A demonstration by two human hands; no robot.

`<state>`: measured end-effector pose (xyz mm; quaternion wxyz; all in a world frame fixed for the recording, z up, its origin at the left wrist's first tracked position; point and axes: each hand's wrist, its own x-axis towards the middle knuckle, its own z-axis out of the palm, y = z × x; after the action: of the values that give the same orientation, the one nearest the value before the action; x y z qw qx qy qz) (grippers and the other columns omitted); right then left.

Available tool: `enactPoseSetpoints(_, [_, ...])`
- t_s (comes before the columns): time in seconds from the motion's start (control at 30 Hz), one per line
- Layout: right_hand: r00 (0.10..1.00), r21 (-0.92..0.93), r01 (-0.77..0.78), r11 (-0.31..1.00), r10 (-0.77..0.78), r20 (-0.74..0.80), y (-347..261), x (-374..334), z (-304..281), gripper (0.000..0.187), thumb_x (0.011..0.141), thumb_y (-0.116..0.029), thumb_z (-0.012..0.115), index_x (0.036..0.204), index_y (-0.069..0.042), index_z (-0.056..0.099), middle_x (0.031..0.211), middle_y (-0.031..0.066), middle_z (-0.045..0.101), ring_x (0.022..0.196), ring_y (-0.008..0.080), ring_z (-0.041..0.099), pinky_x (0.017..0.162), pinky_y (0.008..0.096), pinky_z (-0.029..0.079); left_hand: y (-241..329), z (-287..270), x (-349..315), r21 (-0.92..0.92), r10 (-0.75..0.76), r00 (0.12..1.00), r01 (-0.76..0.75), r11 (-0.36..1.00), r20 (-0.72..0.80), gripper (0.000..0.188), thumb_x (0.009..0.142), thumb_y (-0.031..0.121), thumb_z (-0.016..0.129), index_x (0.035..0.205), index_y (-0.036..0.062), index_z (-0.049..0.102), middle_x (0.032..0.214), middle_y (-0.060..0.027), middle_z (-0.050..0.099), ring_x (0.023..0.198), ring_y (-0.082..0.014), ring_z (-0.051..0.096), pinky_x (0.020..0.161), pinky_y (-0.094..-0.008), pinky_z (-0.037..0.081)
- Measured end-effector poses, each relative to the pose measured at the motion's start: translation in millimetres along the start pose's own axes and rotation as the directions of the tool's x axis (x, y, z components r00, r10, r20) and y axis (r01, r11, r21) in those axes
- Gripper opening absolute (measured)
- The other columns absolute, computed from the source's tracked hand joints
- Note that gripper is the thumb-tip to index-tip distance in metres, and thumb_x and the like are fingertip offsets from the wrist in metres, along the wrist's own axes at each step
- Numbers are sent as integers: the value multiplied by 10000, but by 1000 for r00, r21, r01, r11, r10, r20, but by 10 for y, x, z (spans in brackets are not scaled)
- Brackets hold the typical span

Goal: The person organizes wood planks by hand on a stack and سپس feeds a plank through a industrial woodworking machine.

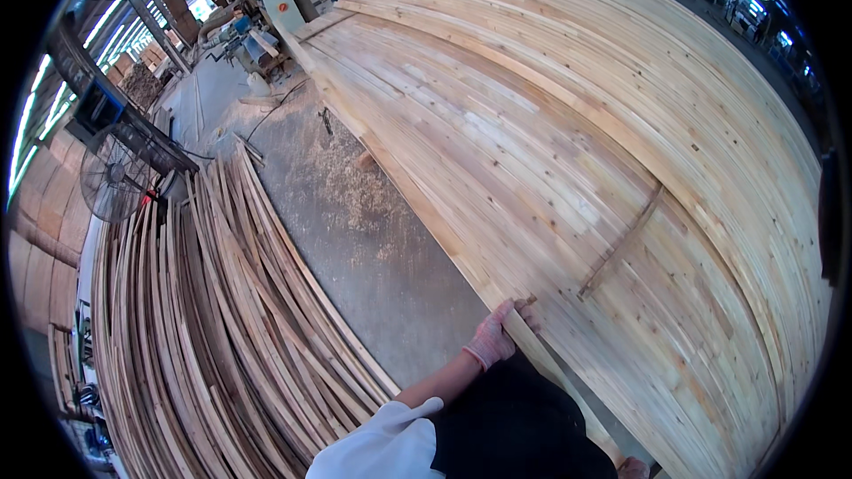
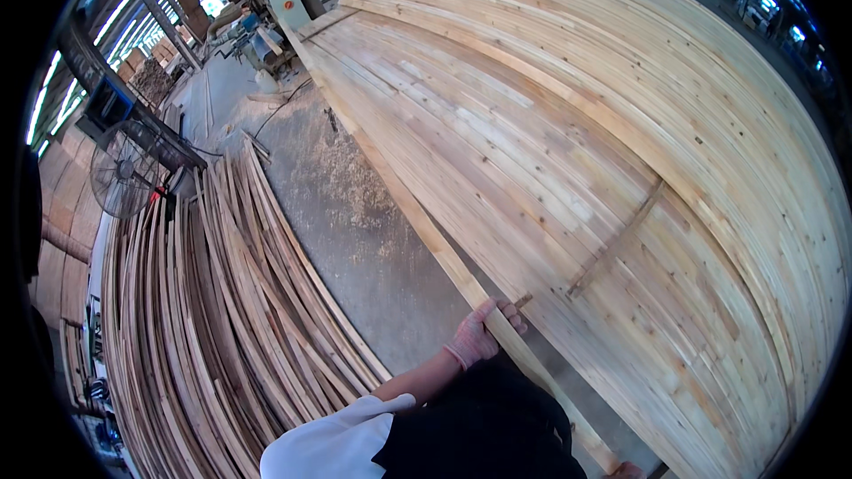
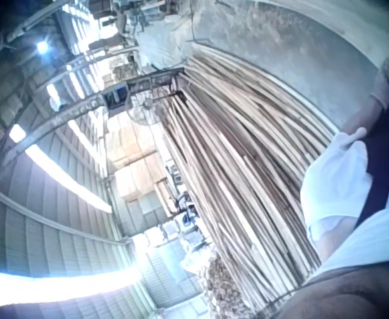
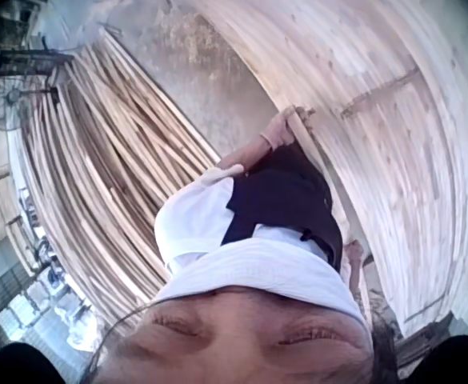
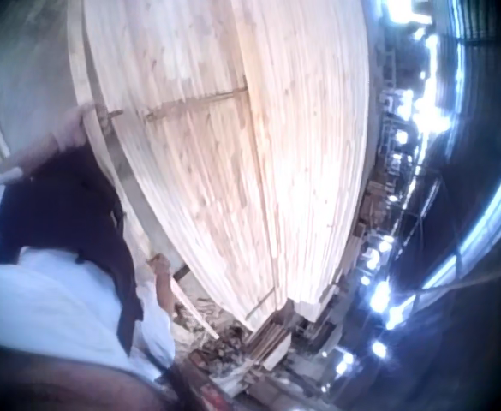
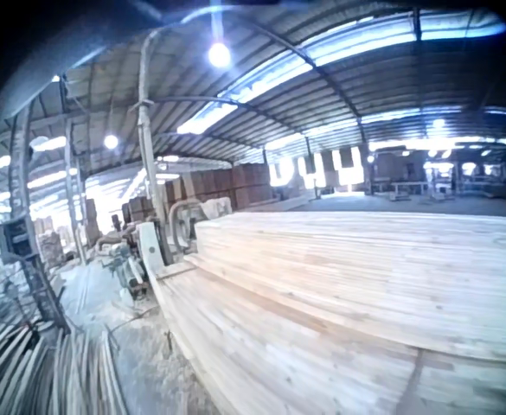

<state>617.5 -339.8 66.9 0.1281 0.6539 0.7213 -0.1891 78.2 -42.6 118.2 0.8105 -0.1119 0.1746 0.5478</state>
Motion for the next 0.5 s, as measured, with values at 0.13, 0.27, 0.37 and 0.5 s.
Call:
enactPoseSetpoints(0.13, [827,-161,-457,874,485,285,-394,294,-731,334,702,-373,734,908,-119,669,898,85,681,878,301,655,783,390,515,-249,-216,25,0,13,996,-13,1000,90,231,885,298,559,819,82,510,823,-54,492,819,-259,512,910,-462,447])
enactPoseSetpoints(0.27, [807,-237,-502,832,549,217,-81,221,-654,512,542,-532,824,837,-150,653,882,36,704,878,237,681,792,360,522,-445,-225,-4,-19,92,996,-92,996,13,294,919,333,533,897,40,549,850,-87,539,810,-286,542,869,-475,462])
enactPoseSetpoints(0.37, [855,-234,-419,877,468,222,-23,218,-673,507,559,-525,807,846,-134,662,897,71,699,882,271,672,776,382,522,-540,-481,58,25,191,980,-190,981,-61,317,935,323,552,1005,15,583,896,-122,608,875,-335,589,910,-517,477])
enactPoseSetpoints(0.5, [892,-219,-282,934,339,300,-128,494,-573,529,575,-536,789,876,-118,668,906,93,697,882,305,665,774,411,519,-750,-685,-86,19,181,943,-183,983,-281,303,937,304,572,1075,35,591,1010,-135,639,985,-339,610,937,-534,477])
